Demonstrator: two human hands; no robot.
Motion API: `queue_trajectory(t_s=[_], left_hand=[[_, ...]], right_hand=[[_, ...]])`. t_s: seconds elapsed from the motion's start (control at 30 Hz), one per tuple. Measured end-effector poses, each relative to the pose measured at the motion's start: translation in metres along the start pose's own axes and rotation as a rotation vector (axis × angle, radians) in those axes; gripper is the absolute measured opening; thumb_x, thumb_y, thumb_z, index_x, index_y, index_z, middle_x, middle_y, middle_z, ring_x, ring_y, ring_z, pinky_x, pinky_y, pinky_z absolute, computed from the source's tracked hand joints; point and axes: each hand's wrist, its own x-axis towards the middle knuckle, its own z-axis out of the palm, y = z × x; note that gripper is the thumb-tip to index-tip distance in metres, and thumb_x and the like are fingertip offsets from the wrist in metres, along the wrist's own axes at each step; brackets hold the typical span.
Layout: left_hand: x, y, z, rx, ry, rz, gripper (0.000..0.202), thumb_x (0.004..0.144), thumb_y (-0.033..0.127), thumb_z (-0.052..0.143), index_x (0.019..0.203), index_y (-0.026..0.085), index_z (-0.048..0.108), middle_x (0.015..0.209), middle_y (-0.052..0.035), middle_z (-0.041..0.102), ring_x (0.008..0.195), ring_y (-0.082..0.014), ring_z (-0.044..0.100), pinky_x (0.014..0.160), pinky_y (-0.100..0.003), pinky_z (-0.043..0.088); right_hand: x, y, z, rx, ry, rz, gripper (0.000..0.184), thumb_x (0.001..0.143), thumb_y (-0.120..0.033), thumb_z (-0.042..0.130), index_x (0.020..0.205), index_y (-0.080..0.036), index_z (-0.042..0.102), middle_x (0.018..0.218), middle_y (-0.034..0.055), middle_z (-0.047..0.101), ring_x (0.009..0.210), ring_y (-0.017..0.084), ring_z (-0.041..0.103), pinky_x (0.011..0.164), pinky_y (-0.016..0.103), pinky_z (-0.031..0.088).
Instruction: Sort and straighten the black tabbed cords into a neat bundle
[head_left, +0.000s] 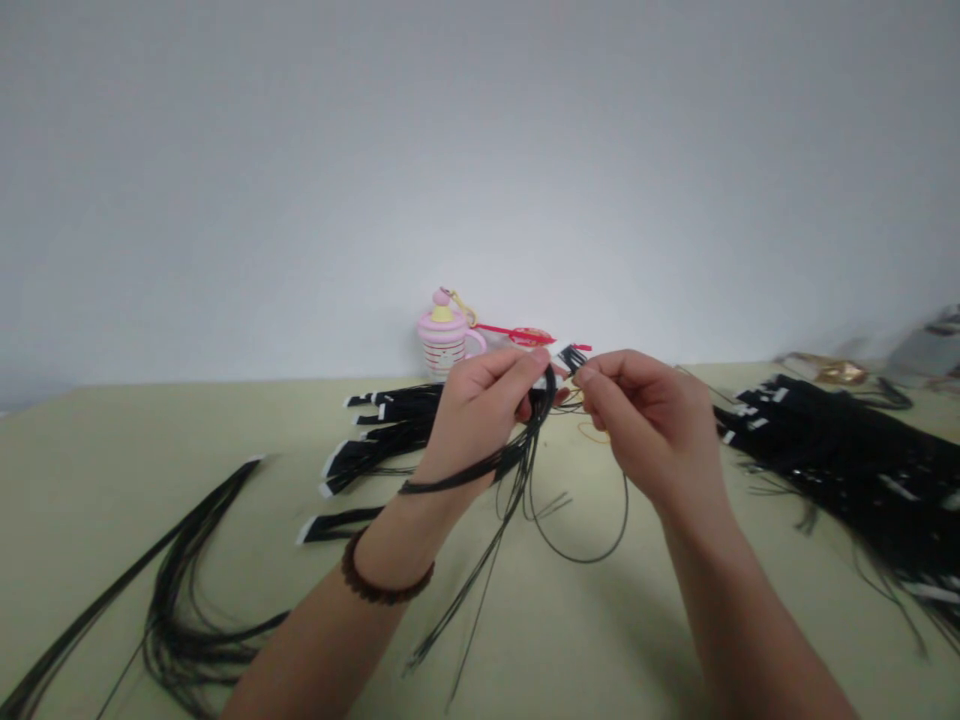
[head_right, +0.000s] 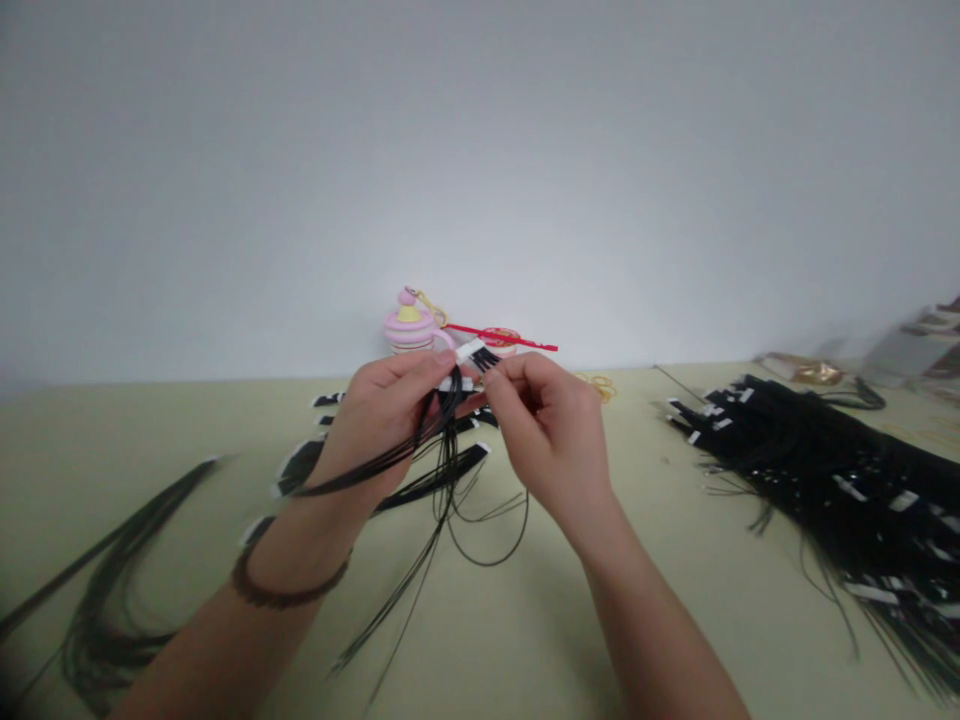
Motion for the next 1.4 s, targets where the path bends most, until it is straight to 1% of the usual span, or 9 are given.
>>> queue_trajectory(t_s=[0.13, 0.47, 0.67, 0.8, 0.9, 0.97, 1.2, 1.33, 1.4], left_hand=[[-0.001, 0.001, -0.002, 0.22, -0.051, 0.2, 0.018, 0.079, 0.032, 0.061, 0.071, 0.019, 0.07, 0.051, 0.0034, 0.043, 0.051, -0.0089, 0.039, 0.05, -0.021, 0.033], [-0.007, 0.013, -0.002, 0.241, -0.077, 0.192, 0.027, 0.076, 0.021, 0.063, 0.05, 0.015, 0.06, 0.044, 0.0045, 0.043, 0.041, -0.0044, 0.032, 0.04, -0.018, 0.025], [-0.002, 0.011, -0.002, 0.146, -0.109, 0.122, 0.024, 0.077, 0.022, 0.062, 0.054, 0.015, 0.061, 0.047, 0.0039, 0.047, 0.043, -0.0043, 0.038, 0.042, -0.015, 0.033], [0.009, 0.018, -0.008, -0.174, -0.062, -0.053, 0.016, 0.08, 0.018, 0.057, 0.066, 0.012, 0.064, 0.064, -0.0023, 0.063, 0.055, -0.0087, 0.056, 0.059, -0.022, 0.052], [0.015, 0.027, -0.015, -0.431, 0.102, -0.113, 0.02, 0.083, 0.011, 0.05, 0.065, 0.012, 0.058, 0.056, 0.0013, 0.06, 0.039, -0.0033, 0.047, 0.073, -0.031, 0.057], [0.016, 0.031, -0.018, -0.532, 0.149, -0.075, 0.021, 0.083, 0.009, 0.048, 0.064, 0.013, 0.057, 0.052, 0.0038, 0.058, 0.034, -0.001, 0.042, 0.079, -0.034, 0.056], [0.009, 0.03, -0.015, -0.587, -0.048, -0.257, 0.022, 0.087, 0.016, 0.048, 0.07, 0.012, 0.06, 0.053, 0.0011, 0.062, 0.037, -0.0035, 0.05, 0.08, -0.042, 0.055], [0.008, 0.029, -0.016, -0.587, -0.203, -0.349, 0.022, 0.088, 0.022, 0.048, 0.074, 0.012, 0.062, 0.047, 0.0016, 0.058, 0.043, -0.0082, 0.057, 0.081, -0.043, 0.054], [0.008, 0.028, -0.017, -0.579, -0.189, -0.336, 0.021, 0.088, 0.021, 0.049, 0.074, 0.013, 0.062, 0.052, 0.0007, 0.061, 0.043, -0.0073, 0.057, 0.08, -0.04, 0.055]], right_hand=[[-0.002, -0.001, 0.0, -0.053, 0.006, -0.036, 0.015, 0.082, -0.02, 0.055, 0.069, -0.015, 0.06, 0.052, -0.0043, 0.052, 0.043, 0.005, 0.042, 0.04, 0.016, 0.031], [-0.004, 0.001, 0.004, -0.234, 0.067, -0.205, 0.016, 0.081, -0.016, 0.056, 0.065, -0.016, 0.056, 0.051, -0.0057, 0.048, 0.044, 0.004, 0.04, 0.043, 0.016, 0.03], [-0.003, 0.006, 0.007, -0.137, 0.045, -0.143, 0.012, 0.082, -0.022, 0.057, 0.072, -0.016, 0.061, 0.058, -0.0017, 0.06, 0.049, 0.007, 0.05, 0.046, 0.018, 0.037], [0.003, 0.012, -0.003, -0.025, -0.135, -0.016, 0.012, 0.079, -0.026, 0.061, 0.076, -0.015, 0.063, 0.06, -0.0014, 0.06, 0.051, 0.007, 0.05, 0.046, 0.019, 0.037], [0.01, 0.023, -0.018, -0.046, -0.395, 0.018, 0.02, 0.082, -0.031, 0.059, 0.072, -0.014, 0.065, 0.057, -0.0019, 0.054, 0.05, 0.007, 0.044, 0.045, 0.019, 0.033], [0.015, 0.034, -0.028, -0.063, -0.441, 0.0, 0.023, 0.083, -0.034, 0.058, 0.073, -0.015, 0.067, 0.058, -0.001, 0.054, 0.052, 0.008, 0.044, 0.045, 0.02, 0.033], [0.03, 0.063, -0.045, -0.048, -0.168, 0.141, 0.027, 0.08, -0.039, 0.061, 0.072, -0.014, 0.064, 0.052, -0.0025, 0.053, 0.046, 0.007, 0.045, 0.041, 0.017, 0.033], [0.032, 0.061, -0.044, 0.006, -0.137, 0.19, 0.029, 0.08, -0.04, 0.061, 0.068, -0.013, 0.062, 0.052, -0.0007, 0.058, 0.044, 0.007, 0.049, 0.041, 0.017, 0.037], [0.032, 0.061, -0.042, 0.015, -0.11, 0.204, 0.029, 0.077, -0.041, 0.064, 0.069, -0.013, 0.062, 0.052, 0.0004, 0.059, 0.043, 0.007, 0.051, 0.04, 0.017, 0.037]])
